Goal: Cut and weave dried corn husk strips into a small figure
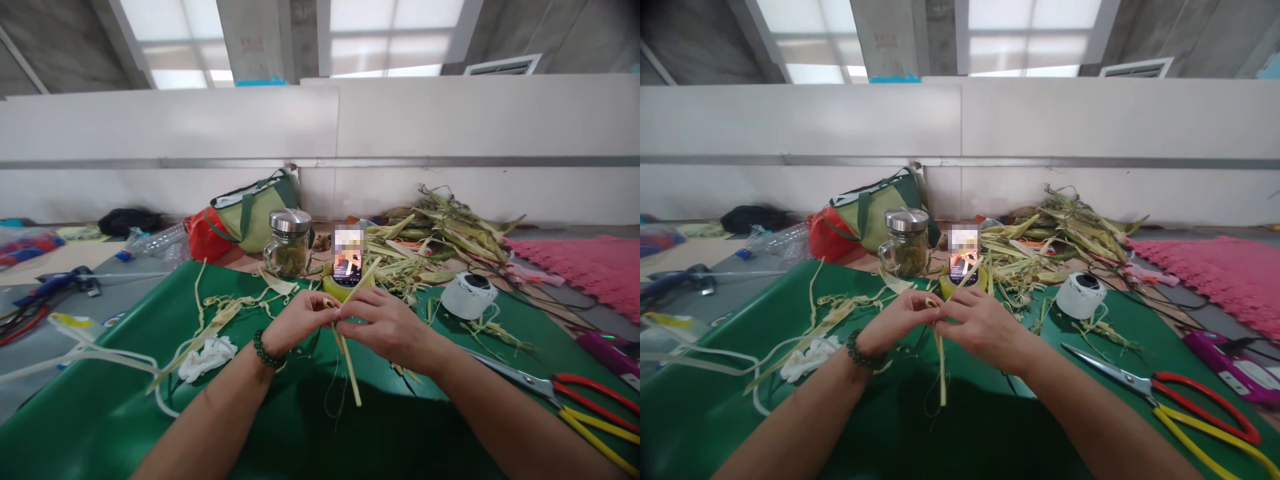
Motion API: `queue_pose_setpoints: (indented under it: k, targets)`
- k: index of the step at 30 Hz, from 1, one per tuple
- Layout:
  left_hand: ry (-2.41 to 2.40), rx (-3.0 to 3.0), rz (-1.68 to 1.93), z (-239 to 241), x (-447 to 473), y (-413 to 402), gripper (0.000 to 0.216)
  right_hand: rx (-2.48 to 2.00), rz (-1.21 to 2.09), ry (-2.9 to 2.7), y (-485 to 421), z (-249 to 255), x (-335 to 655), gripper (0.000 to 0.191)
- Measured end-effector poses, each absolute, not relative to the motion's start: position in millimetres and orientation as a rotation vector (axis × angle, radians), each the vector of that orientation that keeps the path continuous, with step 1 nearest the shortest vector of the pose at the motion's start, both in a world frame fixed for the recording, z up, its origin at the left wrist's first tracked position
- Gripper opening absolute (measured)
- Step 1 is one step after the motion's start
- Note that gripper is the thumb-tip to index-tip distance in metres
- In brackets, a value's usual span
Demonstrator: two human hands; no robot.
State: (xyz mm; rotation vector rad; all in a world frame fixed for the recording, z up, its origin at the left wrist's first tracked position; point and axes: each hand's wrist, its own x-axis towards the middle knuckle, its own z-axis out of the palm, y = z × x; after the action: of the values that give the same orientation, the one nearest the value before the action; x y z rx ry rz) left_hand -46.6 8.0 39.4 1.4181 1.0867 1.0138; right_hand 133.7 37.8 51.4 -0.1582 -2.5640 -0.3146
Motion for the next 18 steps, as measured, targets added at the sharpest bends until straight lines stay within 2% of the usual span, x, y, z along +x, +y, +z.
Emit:
queue_pose_setpoints:
  k: [4,12,18]
  targets:
    - [1.102,1.436,1.057,38.4,-43.8,7.4,0.016,-0.22,-0.127,-2.503,40.6,46.4,130.6,0.018]
    - [1.13,1.459,1.118,41.7,-41.3,4.5,0.012,-0.725,0.579,-2.171,35.1,44.8,123.2,0.013]
    - [1.113,1.442,1.072,40.7,-39.5,4.5,0.014,-0.878,0.622,-2.209,39.0,42.2,125.7,0.01]
